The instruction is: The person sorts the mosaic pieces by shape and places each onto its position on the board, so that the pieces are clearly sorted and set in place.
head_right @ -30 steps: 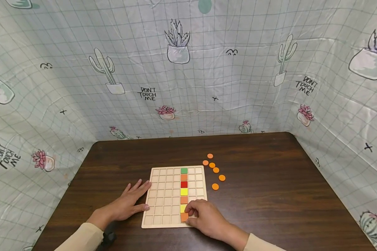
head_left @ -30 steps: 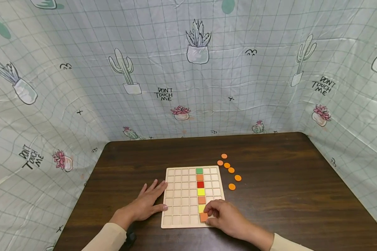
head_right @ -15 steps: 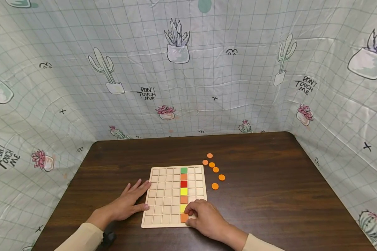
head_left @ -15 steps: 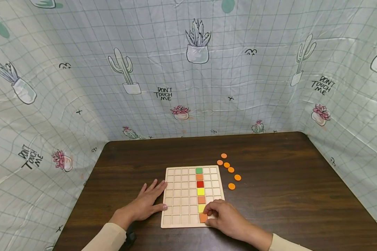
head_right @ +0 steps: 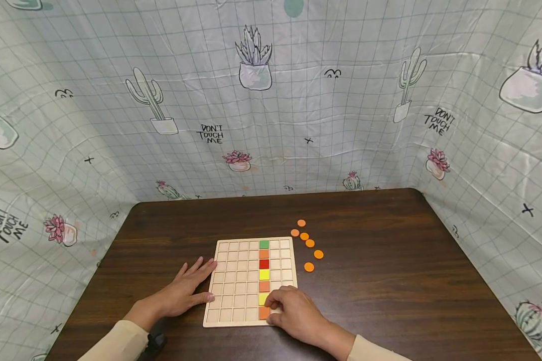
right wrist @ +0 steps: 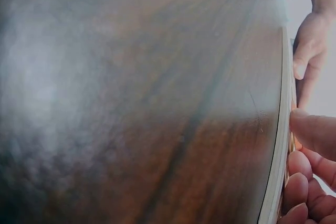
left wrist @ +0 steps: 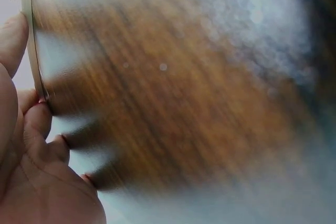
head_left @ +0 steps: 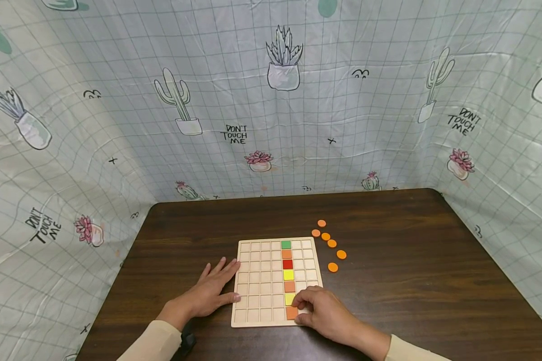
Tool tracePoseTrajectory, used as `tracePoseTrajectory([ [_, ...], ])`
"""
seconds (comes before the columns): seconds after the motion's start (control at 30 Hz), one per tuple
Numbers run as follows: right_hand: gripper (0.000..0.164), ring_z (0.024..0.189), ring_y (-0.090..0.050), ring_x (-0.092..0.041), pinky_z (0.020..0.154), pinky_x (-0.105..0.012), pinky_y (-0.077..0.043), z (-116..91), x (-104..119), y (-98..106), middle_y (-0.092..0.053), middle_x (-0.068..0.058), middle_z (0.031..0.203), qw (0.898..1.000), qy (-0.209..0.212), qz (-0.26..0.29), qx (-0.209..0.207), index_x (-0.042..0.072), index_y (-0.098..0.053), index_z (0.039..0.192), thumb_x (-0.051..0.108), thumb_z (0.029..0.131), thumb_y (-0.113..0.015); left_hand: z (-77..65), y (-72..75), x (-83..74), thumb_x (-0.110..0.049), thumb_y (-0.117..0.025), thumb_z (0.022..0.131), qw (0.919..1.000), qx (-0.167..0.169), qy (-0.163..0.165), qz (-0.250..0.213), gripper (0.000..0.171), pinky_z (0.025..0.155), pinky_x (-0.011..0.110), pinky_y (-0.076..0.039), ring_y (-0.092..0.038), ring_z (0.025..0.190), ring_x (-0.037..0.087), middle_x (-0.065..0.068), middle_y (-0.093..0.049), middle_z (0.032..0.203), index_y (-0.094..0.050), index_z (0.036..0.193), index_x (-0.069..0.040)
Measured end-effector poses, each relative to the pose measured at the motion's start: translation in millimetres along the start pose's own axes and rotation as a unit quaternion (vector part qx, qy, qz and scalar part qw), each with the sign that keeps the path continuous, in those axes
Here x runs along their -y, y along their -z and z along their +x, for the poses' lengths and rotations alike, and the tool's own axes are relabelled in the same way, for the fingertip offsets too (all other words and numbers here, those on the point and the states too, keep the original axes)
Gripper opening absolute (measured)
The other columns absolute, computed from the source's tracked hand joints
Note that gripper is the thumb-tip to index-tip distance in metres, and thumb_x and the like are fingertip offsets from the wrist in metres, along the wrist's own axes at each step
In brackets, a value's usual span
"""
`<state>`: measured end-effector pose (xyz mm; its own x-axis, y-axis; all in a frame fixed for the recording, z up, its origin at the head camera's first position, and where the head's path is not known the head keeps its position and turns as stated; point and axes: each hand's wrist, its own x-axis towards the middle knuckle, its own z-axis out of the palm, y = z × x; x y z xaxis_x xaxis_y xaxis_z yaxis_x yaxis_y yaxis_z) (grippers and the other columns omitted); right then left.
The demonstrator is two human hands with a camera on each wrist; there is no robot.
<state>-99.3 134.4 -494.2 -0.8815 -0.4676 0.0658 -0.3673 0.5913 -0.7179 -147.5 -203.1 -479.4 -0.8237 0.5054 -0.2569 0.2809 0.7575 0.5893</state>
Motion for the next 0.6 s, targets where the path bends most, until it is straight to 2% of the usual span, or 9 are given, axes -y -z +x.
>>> tracePoseTrajectory([
  [0.6,0.019,0.077,-0.051,0.003,0.069,-0.021,-0.047,-0.6,1.2,1.6,-0.061,0.017,0.085,1.000,-0.011,0.003,0.000,0.023,-0.075,0.092,0.019,0.083,-0.091,-0.7,1.0,-3.0,-0.041,-0.066,0.104,1.0000,0.000,0.006,0.002,0.083,0.129,0.067,0.007,-0.003,0.165,0.038,0.011,-0.020,0.176,-0.025,0.169,-0.010],
])
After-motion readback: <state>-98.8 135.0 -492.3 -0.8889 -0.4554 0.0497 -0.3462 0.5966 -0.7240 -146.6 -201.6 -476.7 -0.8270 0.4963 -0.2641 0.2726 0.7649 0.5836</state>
